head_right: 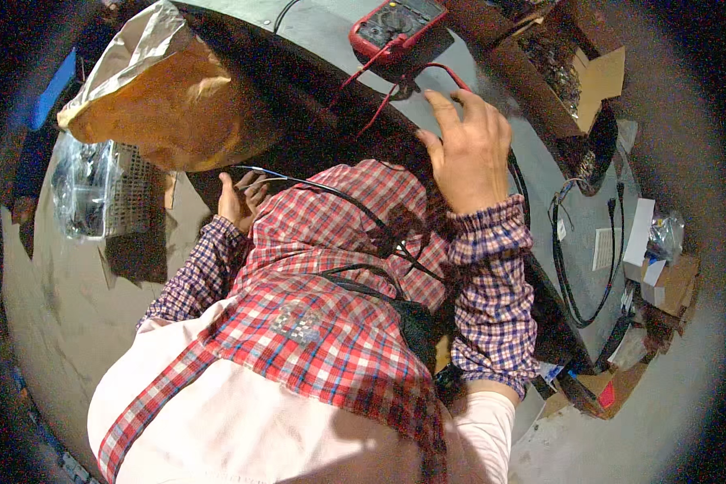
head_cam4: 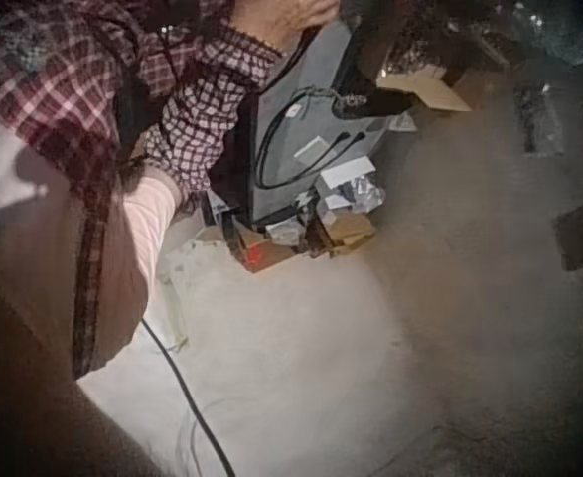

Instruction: The person repeatedly tests small electronic components using a multimeter. They pick up components, connect multimeter probes, and place the components back on the table. The person also handles wires and a small white paper or label during the process.

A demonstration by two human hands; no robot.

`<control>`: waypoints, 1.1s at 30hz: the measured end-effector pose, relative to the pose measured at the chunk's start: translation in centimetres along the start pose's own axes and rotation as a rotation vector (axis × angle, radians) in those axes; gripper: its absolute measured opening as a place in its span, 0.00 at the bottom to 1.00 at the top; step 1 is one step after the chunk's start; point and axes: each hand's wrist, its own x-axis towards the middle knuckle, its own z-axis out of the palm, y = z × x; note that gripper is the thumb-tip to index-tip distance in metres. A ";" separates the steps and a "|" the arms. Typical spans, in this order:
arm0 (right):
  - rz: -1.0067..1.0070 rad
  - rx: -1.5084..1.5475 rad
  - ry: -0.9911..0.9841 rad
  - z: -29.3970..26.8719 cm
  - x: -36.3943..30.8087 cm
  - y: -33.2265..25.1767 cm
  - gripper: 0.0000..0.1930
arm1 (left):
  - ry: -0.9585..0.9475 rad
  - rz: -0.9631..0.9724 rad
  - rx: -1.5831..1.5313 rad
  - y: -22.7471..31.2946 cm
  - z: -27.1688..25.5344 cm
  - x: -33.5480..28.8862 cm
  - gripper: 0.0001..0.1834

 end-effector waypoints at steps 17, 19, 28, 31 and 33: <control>0.354 1.259 -0.155 10.9 4.9 -14.2 0.13 | -0.491 0.700 0.248 6.1 9.2 -11.0 0.28; 0.495 1.203 -0.157 7.3 5.3 -12.6 0.07 | -0.571 0.647 0.079 8.2 10.9 -11.1 0.32; 0.563 1.468 0.135 5.6 3.6 -8.7 0.09 | -0.058 1.843 1.505 18.9 30.6 3.9 0.15; 0.604 1.525 0.177 4.8 3.1 -8.6 0.09 | 0.214 1.461 1.978 19.4 34.7 8.0 0.14; 0.590 1.538 0.205 4.2 2.8 -8.4 0.09 | 0.276 1.346 2.016 19.0 35.3 8.2 0.15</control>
